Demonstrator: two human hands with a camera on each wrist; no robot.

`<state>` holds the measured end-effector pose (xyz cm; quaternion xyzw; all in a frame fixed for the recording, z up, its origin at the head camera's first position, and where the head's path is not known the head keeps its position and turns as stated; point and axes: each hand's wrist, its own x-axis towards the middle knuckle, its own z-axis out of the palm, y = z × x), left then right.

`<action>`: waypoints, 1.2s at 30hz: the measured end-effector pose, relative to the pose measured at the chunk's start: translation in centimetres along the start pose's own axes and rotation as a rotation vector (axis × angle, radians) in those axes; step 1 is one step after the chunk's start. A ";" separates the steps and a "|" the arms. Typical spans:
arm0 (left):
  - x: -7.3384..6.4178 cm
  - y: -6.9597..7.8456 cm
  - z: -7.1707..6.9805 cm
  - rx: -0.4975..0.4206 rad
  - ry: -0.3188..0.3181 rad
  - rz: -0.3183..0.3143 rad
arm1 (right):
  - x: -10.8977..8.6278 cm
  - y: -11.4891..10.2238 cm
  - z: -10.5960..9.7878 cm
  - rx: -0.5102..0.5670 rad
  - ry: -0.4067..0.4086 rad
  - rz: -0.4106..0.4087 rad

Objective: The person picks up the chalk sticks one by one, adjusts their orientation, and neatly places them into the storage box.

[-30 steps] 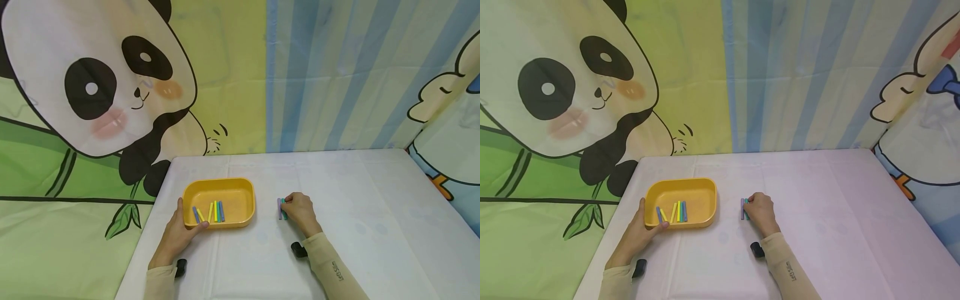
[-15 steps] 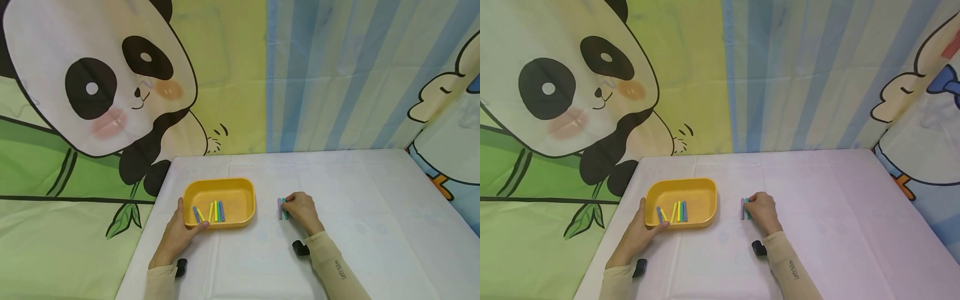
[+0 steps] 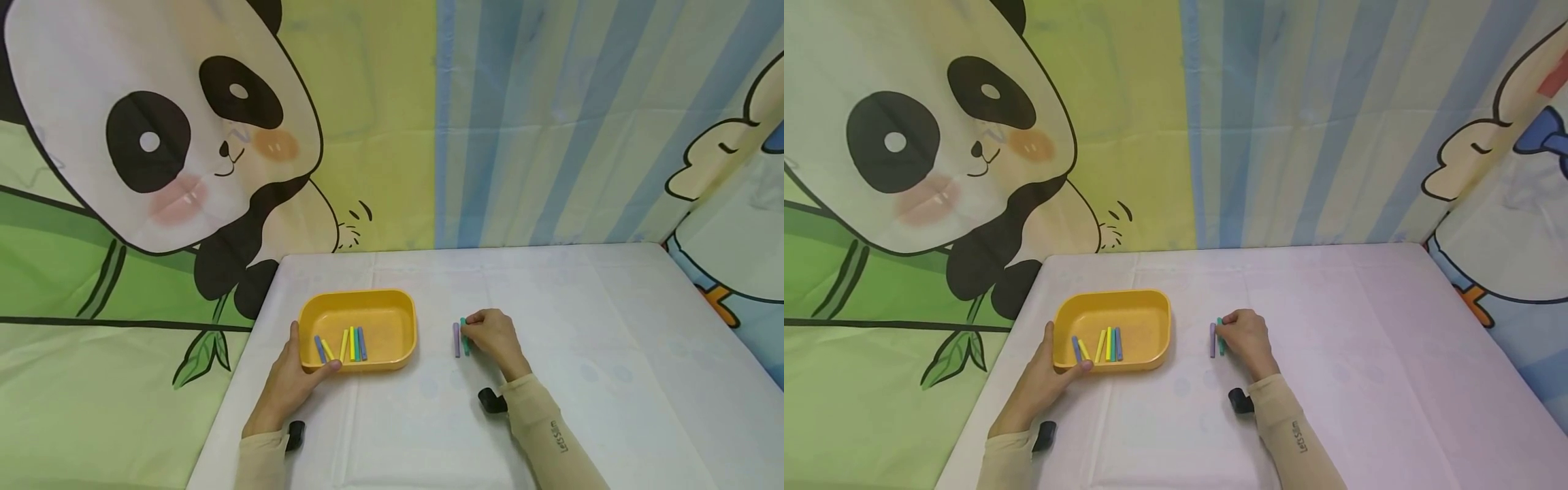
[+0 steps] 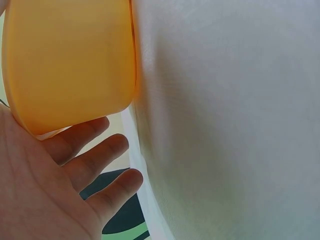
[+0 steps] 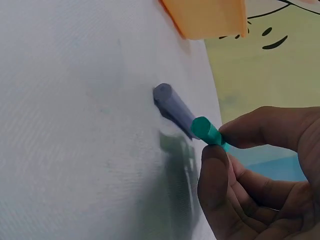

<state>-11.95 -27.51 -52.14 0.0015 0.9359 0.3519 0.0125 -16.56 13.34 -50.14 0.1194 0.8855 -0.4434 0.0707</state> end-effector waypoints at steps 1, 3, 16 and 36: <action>0.0 0.0 0.0 0.000 0.001 0.000 | 0.0 -0.1 0.0 0.013 -0.005 0.002; 0.0 0.0 0.0 0.001 0.003 0.002 | 0.1 -0.4 -0.1 0.034 -0.016 0.002; 0.0 -0.2 0.1 -0.009 -0.003 0.000 | 0.2 -3.3 -0.5 0.114 -0.043 -0.043; -0.2 0.1 0.0 -0.021 -0.002 0.001 | -0.2 -8.4 1.8 0.223 -0.117 -0.083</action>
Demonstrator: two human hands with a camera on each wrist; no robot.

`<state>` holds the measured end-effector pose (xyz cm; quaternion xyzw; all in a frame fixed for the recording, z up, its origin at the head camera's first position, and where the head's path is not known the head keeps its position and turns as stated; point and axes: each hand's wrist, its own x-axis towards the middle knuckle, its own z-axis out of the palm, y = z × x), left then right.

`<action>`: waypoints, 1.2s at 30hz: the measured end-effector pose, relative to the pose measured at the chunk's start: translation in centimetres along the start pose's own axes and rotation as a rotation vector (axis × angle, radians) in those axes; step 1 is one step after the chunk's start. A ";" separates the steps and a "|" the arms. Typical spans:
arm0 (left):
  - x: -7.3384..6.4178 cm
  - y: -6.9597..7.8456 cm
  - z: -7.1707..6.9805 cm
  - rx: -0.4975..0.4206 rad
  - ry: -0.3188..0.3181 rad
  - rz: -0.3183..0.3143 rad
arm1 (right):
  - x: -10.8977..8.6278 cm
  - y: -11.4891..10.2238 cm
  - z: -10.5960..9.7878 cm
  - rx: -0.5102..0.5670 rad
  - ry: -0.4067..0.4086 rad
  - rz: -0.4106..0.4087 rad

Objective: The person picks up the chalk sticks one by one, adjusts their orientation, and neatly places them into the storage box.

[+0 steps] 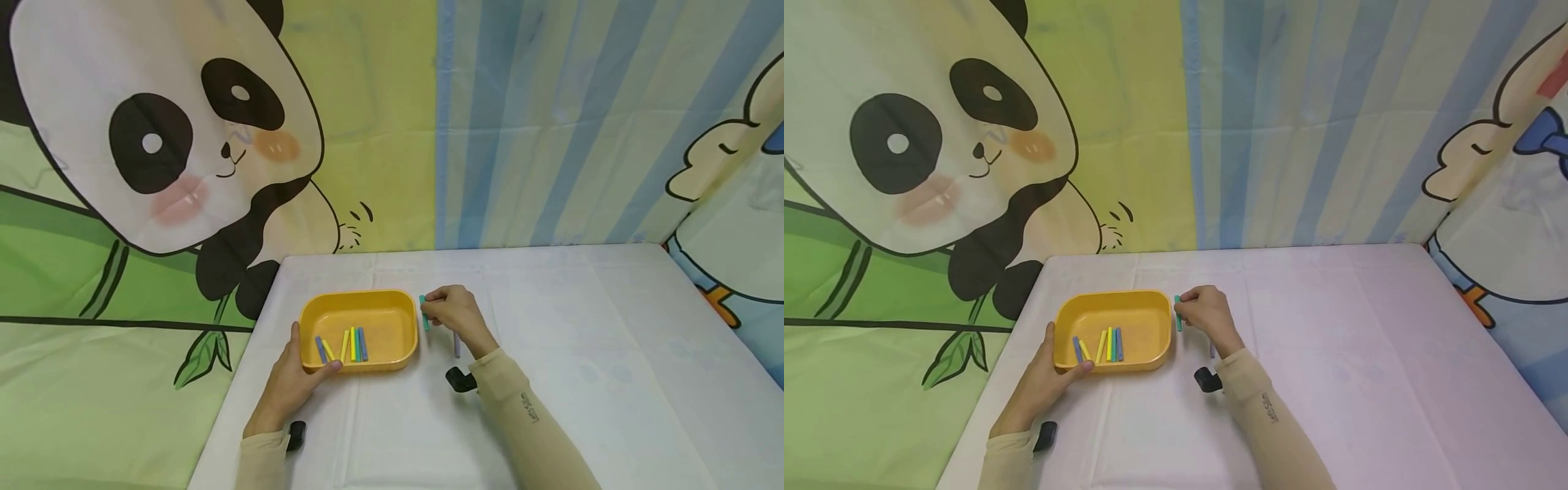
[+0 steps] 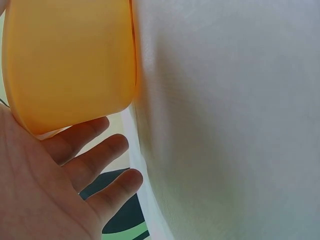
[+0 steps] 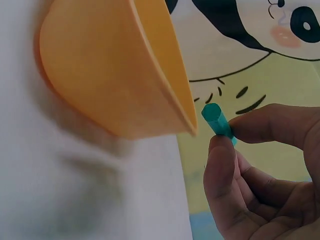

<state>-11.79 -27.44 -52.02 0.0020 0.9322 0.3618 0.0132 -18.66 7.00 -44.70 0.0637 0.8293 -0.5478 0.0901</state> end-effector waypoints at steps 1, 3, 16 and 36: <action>0.0 0.0 0.0 -0.001 0.000 0.001 | 0.0 -0.2 0.3 0.004 -0.004 -0.004; 0.0 0.0 -0.1 0.000 0.001 0.003 | 0.0 -0.6 1.0 0.005 -0.014 -0.011; 0.2 -0.1 0.0 0.001 0.003 0.002 | 0.0 -2.4 5.3 -0.040 -0.092 -0.087; 0.4 -0.1 -0.2 -0.006 -0.012 -0.009 | 1.3 -2.1 9.1 -0.065 -0.127 -0.085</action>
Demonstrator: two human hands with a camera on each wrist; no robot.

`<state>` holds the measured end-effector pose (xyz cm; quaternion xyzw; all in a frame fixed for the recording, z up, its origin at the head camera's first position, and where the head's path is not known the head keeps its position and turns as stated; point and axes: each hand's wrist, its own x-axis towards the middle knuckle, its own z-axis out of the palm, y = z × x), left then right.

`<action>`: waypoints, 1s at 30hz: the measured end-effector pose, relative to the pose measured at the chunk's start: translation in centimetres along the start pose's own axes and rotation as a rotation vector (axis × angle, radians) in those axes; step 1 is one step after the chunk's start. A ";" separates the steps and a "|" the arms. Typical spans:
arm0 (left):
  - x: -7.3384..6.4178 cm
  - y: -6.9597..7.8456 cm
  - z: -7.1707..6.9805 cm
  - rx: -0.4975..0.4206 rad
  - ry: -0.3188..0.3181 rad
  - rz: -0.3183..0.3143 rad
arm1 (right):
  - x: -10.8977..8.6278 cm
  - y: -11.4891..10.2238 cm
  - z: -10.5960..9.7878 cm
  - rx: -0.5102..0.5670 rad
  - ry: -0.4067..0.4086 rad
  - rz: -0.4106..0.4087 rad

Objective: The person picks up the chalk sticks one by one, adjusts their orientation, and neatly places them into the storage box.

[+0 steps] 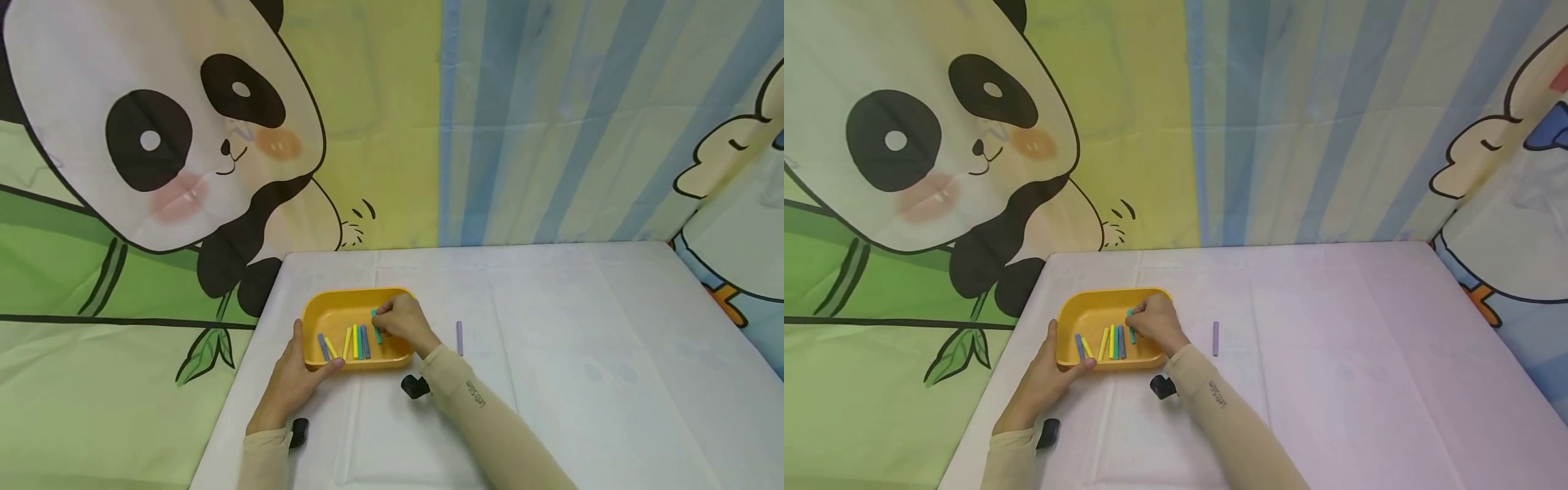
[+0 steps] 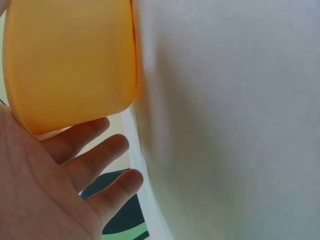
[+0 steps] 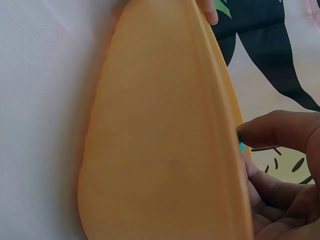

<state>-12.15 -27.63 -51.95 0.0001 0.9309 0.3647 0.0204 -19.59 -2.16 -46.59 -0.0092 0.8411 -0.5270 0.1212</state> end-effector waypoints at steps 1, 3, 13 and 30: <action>0.0 0.0 0.0 -0.001 0.000 0.000 | 0.0 0.0 0.2 -0.007 0.002 0.000; 0.0 0.0 0.0 0.001 0.001 0.000 | 0.1 0.0 0.6 -0.014 0.006 0.002; -0.1 -0.1 -0.1 0.008 0.008 -0.007 | 0.4 0.3 1.9 -0.072 -0.017 0.041; 0.0 -0.1 0.0 0.018 0.020 0.010 | 0.6 1.3 3.2 -0.095 0.014 0.058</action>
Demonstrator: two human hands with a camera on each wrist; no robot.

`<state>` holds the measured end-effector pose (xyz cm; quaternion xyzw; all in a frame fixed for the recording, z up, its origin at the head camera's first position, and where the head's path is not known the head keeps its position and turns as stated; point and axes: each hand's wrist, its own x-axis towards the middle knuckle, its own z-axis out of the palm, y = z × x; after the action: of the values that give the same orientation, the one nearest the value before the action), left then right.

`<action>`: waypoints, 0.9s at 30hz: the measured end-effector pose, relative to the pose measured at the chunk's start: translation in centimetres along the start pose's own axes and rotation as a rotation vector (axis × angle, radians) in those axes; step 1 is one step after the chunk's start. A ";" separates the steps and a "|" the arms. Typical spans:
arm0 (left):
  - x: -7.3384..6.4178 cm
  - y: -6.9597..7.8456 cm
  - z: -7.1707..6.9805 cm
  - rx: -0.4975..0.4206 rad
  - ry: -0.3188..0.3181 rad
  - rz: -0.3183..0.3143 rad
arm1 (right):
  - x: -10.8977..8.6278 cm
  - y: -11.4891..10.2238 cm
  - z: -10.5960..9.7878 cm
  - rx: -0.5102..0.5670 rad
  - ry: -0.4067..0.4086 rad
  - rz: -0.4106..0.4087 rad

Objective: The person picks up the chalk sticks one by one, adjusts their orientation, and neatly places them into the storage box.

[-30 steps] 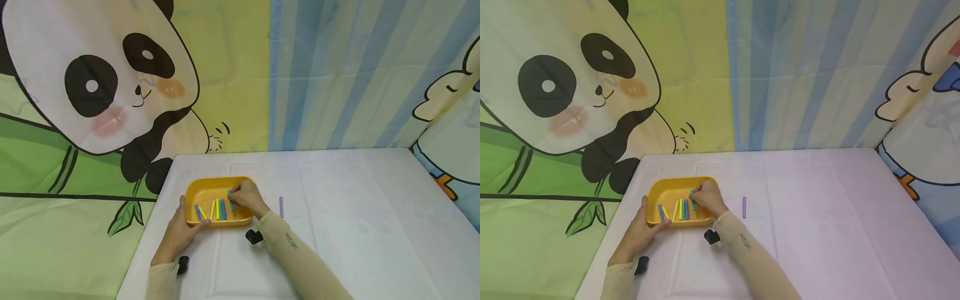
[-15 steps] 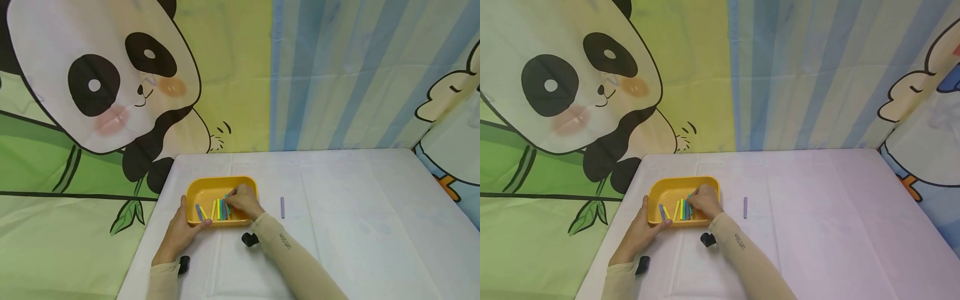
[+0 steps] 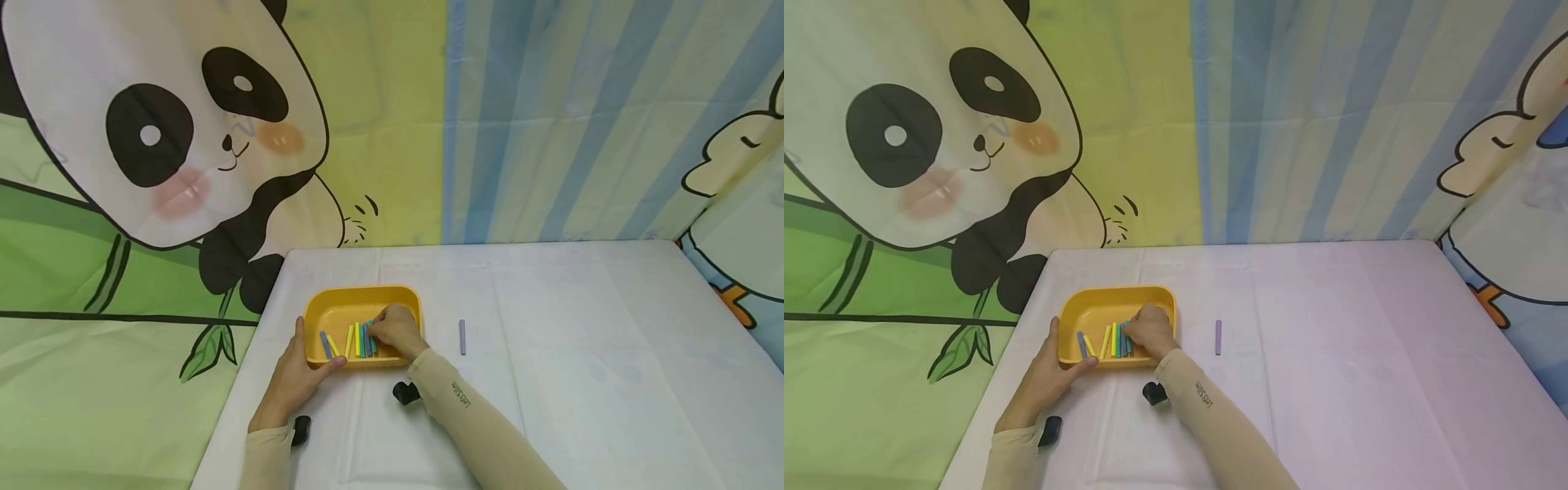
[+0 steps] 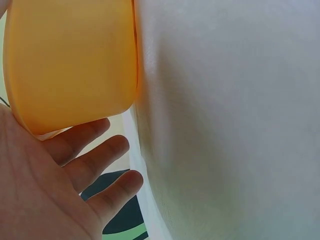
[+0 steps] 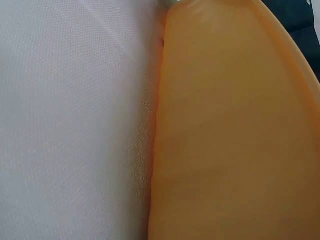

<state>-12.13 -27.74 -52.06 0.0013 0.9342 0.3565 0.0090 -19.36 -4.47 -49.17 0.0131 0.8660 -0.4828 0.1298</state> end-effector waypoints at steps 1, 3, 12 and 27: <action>0.0 0.0 0.0 0.002 0.001 -0.002 | 0.0 0.0 0.0 0.004 0.000 -0.002; 0.0 0.1 0.0 0.001 0.001 -0.004 | 0.0 0.0 -0.1 0.007 0.000 -0.009; -0.1 0.1 -0.1 -0.004 -0.003 -0.011 | -0.1 -0.1 -0.1 0.033 -0.009 0.018; -0.1 0.2 0.0 -0.008 -0.005 -0.010 | -0.4 -0.9 -0.8 0.044 -0.005 0.018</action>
<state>-12.03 -27.58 -51.91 -0.0025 0.9327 0.3603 0.0133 -19.31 -4.18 -47.95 0.0227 0.8546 -0.5007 0.1361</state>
